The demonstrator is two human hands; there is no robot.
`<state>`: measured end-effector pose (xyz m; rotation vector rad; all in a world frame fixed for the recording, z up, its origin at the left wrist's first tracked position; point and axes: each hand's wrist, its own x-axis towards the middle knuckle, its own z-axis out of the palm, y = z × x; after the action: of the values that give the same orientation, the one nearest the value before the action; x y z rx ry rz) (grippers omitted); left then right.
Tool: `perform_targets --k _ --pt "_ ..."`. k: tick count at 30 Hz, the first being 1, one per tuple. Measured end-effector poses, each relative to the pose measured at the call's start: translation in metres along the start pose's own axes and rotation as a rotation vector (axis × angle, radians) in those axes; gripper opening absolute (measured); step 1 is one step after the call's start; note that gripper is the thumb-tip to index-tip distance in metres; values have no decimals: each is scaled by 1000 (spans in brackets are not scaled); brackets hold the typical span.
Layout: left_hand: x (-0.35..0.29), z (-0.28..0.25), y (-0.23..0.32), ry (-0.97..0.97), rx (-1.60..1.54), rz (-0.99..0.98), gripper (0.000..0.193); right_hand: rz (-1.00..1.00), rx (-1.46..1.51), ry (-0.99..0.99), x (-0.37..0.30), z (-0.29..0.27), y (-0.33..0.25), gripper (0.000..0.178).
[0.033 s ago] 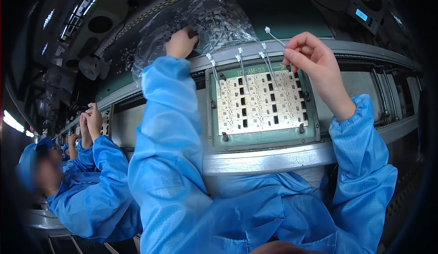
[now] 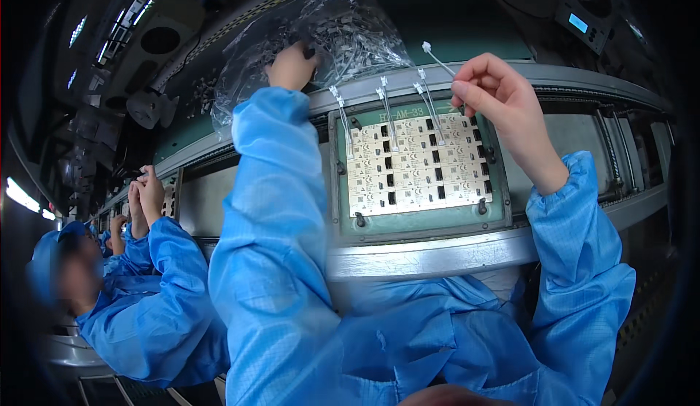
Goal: Assembling electronic components on a production line.
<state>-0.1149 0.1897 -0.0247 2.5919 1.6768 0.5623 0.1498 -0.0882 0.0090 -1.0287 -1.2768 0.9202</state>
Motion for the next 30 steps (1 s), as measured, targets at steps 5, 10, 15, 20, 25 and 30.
perform_targets --k 5,10,15,20,25,30 --pt "38 23 -13 20 -53 -152 43 -80 -87 -110 -3 10 11 10" --pt "29 -5 -43 38 -366 -95 35 -28 -49 -68 3 11 6 14" --pt "1 -28 -17 -47 -324 34 35 -61 -121 -62 3 8 14 14" --pt "5 2 -6 -13 -172 13 41 -125 -164 -71 5 14 11 17" --pt "16 7 -10 10 -49 -6 30 -124 -87 -60 8 5 15 21" --pt "3 -48 -53 -82 -331 -54 31 -122 -105 -65 7 -2 9 28"
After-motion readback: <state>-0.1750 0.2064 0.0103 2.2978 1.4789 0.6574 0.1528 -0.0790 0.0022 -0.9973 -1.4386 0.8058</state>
